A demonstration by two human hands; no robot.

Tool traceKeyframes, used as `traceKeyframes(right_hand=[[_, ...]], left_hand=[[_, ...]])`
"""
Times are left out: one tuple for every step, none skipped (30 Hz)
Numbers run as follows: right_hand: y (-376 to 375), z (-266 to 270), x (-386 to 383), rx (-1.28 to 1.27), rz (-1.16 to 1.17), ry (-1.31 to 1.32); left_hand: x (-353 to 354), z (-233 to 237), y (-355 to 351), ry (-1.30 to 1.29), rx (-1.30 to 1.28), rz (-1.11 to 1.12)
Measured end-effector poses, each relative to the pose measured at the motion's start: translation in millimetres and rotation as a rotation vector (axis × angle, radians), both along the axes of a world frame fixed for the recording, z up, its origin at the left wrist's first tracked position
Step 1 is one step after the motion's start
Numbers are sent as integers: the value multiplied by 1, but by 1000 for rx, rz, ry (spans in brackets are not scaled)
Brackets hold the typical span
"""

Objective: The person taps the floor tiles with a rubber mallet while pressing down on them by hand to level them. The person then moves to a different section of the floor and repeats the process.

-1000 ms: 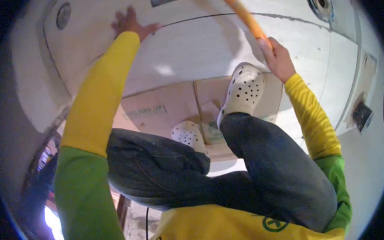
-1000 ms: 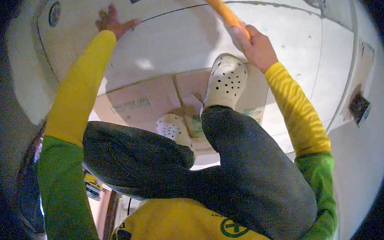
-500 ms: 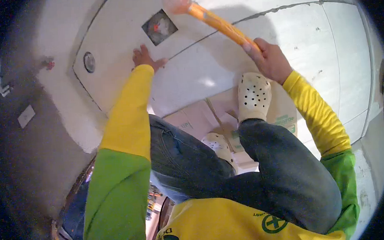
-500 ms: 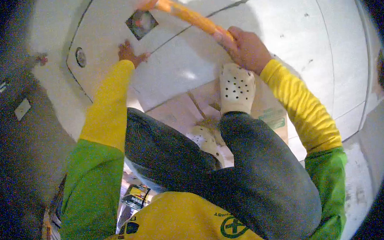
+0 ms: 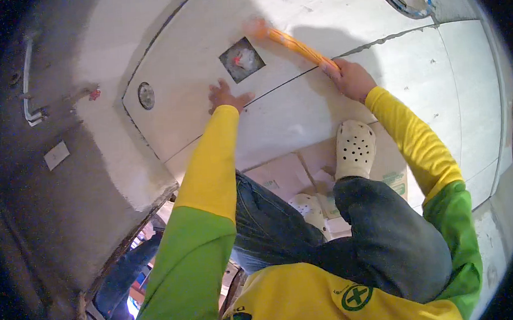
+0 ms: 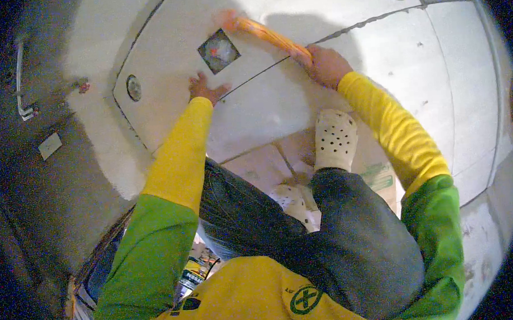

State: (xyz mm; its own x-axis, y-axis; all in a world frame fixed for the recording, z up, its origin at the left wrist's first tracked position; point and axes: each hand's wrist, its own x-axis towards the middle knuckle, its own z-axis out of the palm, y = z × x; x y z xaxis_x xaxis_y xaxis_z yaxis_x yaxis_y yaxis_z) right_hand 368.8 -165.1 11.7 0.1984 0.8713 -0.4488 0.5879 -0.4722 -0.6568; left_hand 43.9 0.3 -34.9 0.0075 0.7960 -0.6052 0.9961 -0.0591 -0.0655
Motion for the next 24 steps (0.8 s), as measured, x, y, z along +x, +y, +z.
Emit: traceKeyframes(right_hand=[[14,18,2,-44,9,36],[26,28,2,-83,18,71],[29,30,-3,-76,20,72],[31,31,-9,14,-3,97],[36,30,-15,108,-24,122],[44,20,-19,116,-20,124],[55,6,-22,90,-21,81],[67,-2,-20,69,-23,32],[81,0,-20,80,-22,30],[97,8,-24,71,7,66],[113,16,-29,64,35,101],[119,27,-37,69,31,98],[120,39,-49,177,55,145],[124,46,-56,288,81,192],[129,40,-64,321,101,181],[140,22,-72,321,102,180],[157,-2,-74,207,96,127],[169,-14,-75,92,91,73],[176,-10,-77,93,92,72],[186,0,-80,140,146,73],[195,10,-80,192,203,70],[192,20,-84,189,205,71],[184,30,-88,224,151,124],[182,38,-90,265,98,171]], left_hand=[[1,1,-1,3,3,-1],[3,3,1,8,-18,-2],[3,6,1,11,-41,0],[-1,9,4,12,-31,3],[-4,12,7,-58,-78,-4],[-8,15,10,-126,-129,-11],[-29,-12,13,-122,-125,-8],[-59,-62,20,-46,-117,-184],[-74,-87,28,31,-108,-359],[-56,-60,29,31,-100,-362],[-22,-4,25,-27,-168,-197],[-2,31,20,-86,-240,-32],[-5,32,18,-88,-240,-33],[-7,32,19,-139,-245,-14],[-9,32,21,-190,-248,7],[-9,35,21,-191,-247,7],[-7,38,22,-191,-259,8],[-6,40,22,-191,-269,10],[-9,37,22,-193,-268,11],[-14,32,22,-212,-262,-36],[-18,26,26,-234,-251,-82],[-18,27,25,-234,-255,-79],[-17,29,23,-220,-267,-64],[-14,31,24,-210,-273,-48]])
